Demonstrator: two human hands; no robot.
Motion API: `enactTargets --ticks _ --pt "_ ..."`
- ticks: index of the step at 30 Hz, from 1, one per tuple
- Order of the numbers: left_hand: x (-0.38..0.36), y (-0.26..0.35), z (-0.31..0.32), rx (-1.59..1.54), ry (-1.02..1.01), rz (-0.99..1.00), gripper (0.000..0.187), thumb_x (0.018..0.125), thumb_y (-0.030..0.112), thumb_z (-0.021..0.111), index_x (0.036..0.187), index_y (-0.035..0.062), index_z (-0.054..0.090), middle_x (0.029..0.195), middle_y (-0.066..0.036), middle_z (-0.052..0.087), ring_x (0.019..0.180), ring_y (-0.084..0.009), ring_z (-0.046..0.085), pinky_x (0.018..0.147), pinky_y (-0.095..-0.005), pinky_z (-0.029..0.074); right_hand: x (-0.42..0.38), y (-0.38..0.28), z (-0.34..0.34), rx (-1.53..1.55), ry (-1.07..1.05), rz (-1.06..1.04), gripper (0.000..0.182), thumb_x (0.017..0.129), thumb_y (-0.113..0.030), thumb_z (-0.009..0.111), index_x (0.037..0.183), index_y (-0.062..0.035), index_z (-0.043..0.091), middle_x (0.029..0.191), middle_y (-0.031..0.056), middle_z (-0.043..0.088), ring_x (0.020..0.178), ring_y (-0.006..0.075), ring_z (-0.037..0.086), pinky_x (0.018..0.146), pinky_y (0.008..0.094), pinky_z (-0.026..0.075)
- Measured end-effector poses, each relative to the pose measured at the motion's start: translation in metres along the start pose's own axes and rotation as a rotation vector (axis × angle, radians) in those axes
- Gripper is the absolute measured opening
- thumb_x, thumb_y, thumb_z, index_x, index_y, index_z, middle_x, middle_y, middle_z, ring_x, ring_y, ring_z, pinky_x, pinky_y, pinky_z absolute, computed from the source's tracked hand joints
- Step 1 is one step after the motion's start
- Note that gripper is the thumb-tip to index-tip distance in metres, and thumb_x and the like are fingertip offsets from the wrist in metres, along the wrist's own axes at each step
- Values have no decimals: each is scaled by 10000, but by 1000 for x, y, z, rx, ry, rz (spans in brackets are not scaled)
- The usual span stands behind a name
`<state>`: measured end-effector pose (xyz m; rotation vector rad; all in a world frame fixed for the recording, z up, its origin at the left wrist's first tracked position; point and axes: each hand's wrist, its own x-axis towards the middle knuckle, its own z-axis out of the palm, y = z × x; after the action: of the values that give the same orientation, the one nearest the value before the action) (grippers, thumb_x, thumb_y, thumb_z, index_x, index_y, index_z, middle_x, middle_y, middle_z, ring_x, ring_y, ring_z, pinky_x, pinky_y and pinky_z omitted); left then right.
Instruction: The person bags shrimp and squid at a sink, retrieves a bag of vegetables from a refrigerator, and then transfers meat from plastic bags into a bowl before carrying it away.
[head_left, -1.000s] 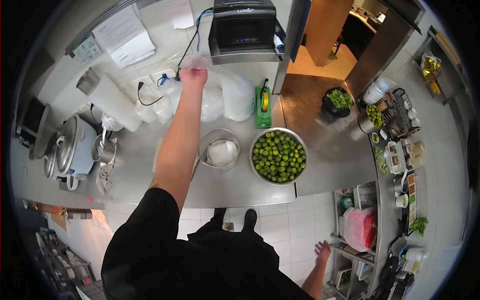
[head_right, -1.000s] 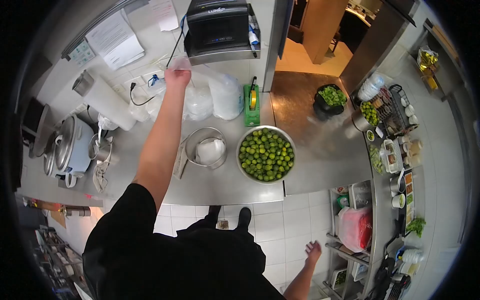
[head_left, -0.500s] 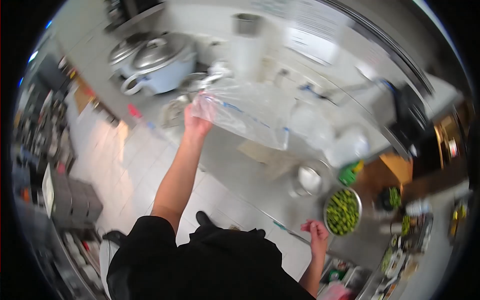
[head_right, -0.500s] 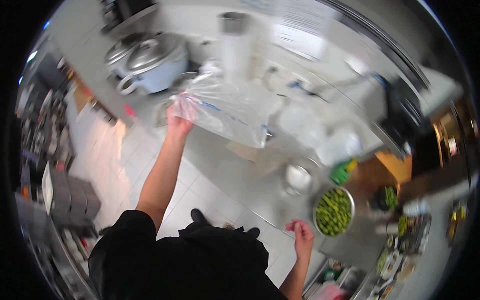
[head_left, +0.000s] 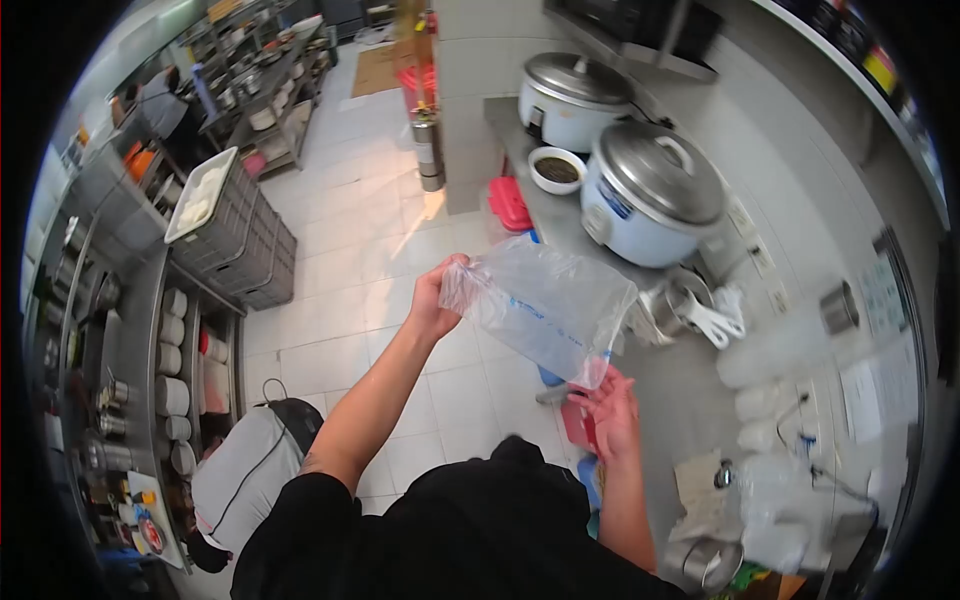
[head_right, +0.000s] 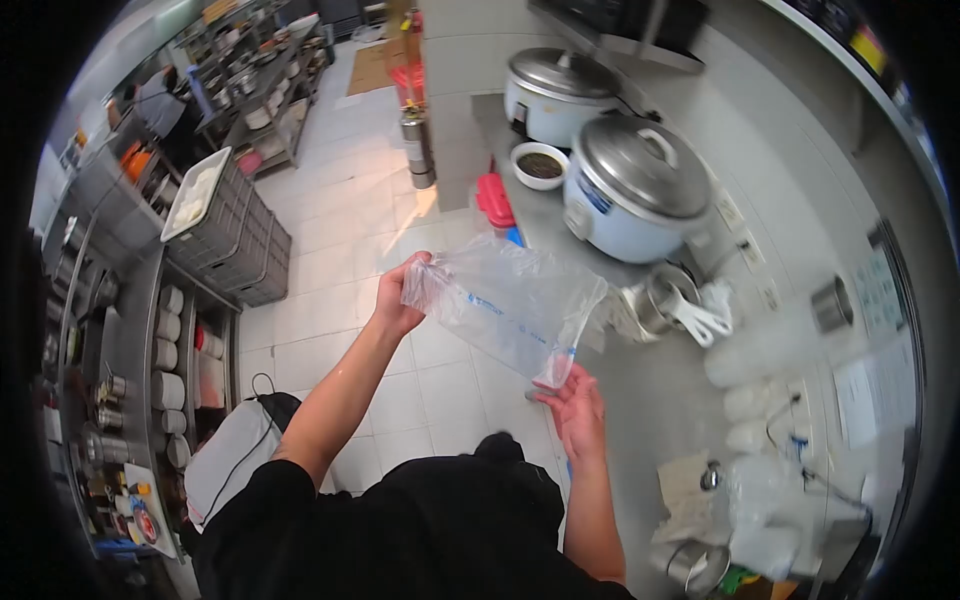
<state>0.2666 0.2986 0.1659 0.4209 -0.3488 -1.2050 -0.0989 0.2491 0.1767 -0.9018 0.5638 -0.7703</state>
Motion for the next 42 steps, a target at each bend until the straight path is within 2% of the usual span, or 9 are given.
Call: enactTargets --ticks 6,11,16,21,25,28,31,35,42 --pt "64 125 -109 124 128 162 232 1005 234 471 930 53 597 1046 -109 658 1043 -287 637 969 -433 504 201 45 101 -49 -168 137 536 1097 -431 481 1428 -10 471 1389 132 590 1188 310 654 974 444 541" --pt "85 246 -163 150 381 321 364 1053 369 494 976 39 627 1084 -97 679 1013 -251 635 940 -403 497 387 92 194 -348 -347 160 262 1031 -178 636 1233 -17 588 1198 78 679 1046 211 716 935 345 532" --pt "91 351 -219 607 638 530 140 979 152 665 1048 38 623 1040 -36 666 1002 -135 614 890 -281 486 553 136 317 -517 -585 85 187 1006 -153 667 1107 1 638 992 87 721 944 182 731 849 301 557" --pt "125 443 -293 566 878 678 392 922 15 685 1305 37 601 1035 3 643 962 -98 606 875 -235 481 681 183 438 -860 -642 -133 140 967 -118 695 1024 7 668 1002 78 720 899 139 696 804 293 555" --pt "175 537 -426 427 848 531 300 959 33 630 1258 30 650 1031 -3 670 915 -93 615 856 -249 505 778 233 527 -771 -590 -368 124 923 -66 716 1006 13 670 1023 79 711 909 143 675 839 288 536" --pt "254 621 -466 318 830 498 202 974 82 621 1168 37 656 1052 -40 696 940 -153 664 877 -318 553 840 255 586 -420 -472 -109 112 900 -29 709 983 24 656 1035 95 703 944 180 675 911 306 518" --pt "340 709 -482 230 785 306 210 971 110 626 1165 30 644 1085 -79 705 975 -202 686 896 -376 584 901 251 651 -421 -445 -453 82 901 -3 679 964 34 641 1055 108 705 986 207 669 964 324 500" --pt "443 808 -527 82 776 -38 286 959 135 637 1211 1 626 1132 -133 703 1023 -254 698 911 -436 606 986 245 714 -577 -328 -603 52 918 -8 655 947 29 633 1048 133 717 1025 218 669 988 336 491" --pt "597 936 -647 -39 717 88 354 987 214 622 1278 13 599 1096 -109 691 1011 -252 679 947 -438 586 1197 323 794 -260 -370 -121 101 1076 -119 510 1118 -27 502 873 140 694 679 179 683 618 307 571"
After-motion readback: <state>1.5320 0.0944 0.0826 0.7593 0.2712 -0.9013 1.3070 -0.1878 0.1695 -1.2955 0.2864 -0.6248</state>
